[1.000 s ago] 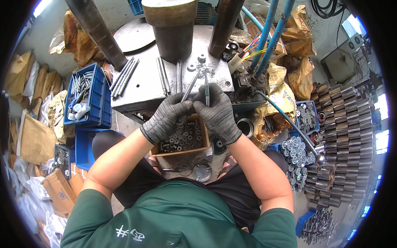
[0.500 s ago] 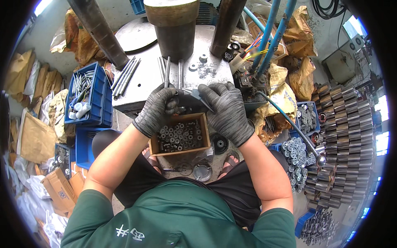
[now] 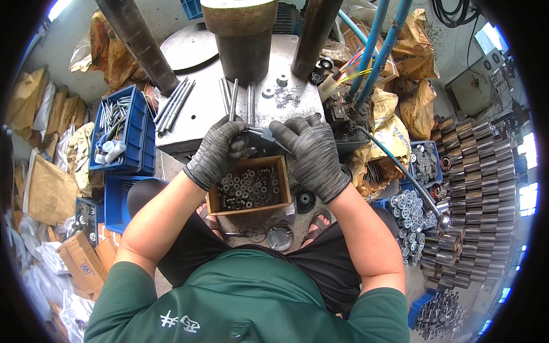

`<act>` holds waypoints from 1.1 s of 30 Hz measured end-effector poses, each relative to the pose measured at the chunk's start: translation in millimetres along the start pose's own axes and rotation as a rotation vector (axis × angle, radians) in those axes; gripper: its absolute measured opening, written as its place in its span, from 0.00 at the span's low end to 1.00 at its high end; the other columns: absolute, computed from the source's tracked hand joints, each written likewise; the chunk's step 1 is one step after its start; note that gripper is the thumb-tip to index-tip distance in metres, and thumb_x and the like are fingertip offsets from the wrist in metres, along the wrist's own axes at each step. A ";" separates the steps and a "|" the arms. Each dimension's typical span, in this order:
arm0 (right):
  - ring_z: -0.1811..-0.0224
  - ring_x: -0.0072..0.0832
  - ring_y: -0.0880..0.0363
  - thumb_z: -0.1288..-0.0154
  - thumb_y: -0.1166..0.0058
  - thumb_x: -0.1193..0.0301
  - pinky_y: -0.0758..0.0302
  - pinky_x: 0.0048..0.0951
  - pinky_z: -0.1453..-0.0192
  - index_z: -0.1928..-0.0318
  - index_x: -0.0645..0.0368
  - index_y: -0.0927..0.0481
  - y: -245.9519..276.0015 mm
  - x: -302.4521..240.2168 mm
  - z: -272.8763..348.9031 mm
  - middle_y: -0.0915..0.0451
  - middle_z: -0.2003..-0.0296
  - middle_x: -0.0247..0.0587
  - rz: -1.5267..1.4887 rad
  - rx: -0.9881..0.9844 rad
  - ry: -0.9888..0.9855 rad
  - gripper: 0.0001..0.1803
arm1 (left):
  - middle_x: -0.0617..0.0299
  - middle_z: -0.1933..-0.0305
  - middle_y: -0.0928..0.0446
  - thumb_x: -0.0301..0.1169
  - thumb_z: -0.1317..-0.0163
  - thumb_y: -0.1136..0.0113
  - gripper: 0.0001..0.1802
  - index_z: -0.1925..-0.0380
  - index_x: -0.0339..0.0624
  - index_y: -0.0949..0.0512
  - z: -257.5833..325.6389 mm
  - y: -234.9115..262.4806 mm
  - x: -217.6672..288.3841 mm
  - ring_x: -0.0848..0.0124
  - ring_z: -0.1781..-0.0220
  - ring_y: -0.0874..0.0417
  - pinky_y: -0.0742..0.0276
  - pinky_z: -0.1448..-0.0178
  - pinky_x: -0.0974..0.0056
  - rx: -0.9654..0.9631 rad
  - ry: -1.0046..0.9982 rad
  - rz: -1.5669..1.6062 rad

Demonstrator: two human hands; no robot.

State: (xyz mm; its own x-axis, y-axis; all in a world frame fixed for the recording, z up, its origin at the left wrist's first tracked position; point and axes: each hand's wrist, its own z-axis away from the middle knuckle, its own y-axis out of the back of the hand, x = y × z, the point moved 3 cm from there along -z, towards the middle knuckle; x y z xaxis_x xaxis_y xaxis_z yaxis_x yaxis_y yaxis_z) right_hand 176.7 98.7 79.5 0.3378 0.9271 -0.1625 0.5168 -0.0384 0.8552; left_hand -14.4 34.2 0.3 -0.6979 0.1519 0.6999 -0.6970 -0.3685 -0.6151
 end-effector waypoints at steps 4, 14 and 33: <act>0.57 0.48 0.19 0.47 0.42 0.78 0.23 0.48 0.52 0.47 0.55 0.16 -3.0 3.5 2.1 0.17 0.60 0.45 -0.038 -0.036 -0.044 0.24 | 0.70 0.77 0.31 0.30 0.27 0.44 0.07 0.53 0.41 0.26 4.0 -2.1 5.9 0.81 0.83 0.35 0.28 0.74 0.73 0.021 -0.052 -0.104; 0.61 0.26 0.12 0.35 0.38 0.75 0.17 0.28 0.53 0.37 0.65 0.20 7.8 39.0 14.3 0.11 0.61 0.45 -0.651 -0.053 -0.664 0.25 | 0.62 0.64 0.16 0.32 0.23 0.45 0.23 0.31 0.37 0.28 15.1 -8.4 16.7 0.82 0.77 0.24 0.24 0.73 0.75 -0.048 -0.310 -0.566; 0.52 0.22 0.14 0.37 0.35 0.76 0.17 0.29 0.46 0.39 0.64 0.18 21.6 41.4 24.2 0.11 0.53 0.47 -0.700 -0.385 -0.493 0.24 | 0.59 0.53 0.17 0.22 0.30 0.42 0.20 0.39 0.37 0.21 22.1 -9.9 20.1 0.74 0.55 0.16 0.15 0.49 0.67 -0.238 -0.618 -0.957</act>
State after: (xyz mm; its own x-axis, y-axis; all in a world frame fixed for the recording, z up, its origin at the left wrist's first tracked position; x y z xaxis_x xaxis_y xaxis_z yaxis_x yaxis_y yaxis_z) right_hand 220.9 127.2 79.4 0.3894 0.4265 -0.8163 0.4620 0.6763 0.5737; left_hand -17.9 20.7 28.4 0.2840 -0.2228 0.9326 -0.9549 -0.1534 0.2541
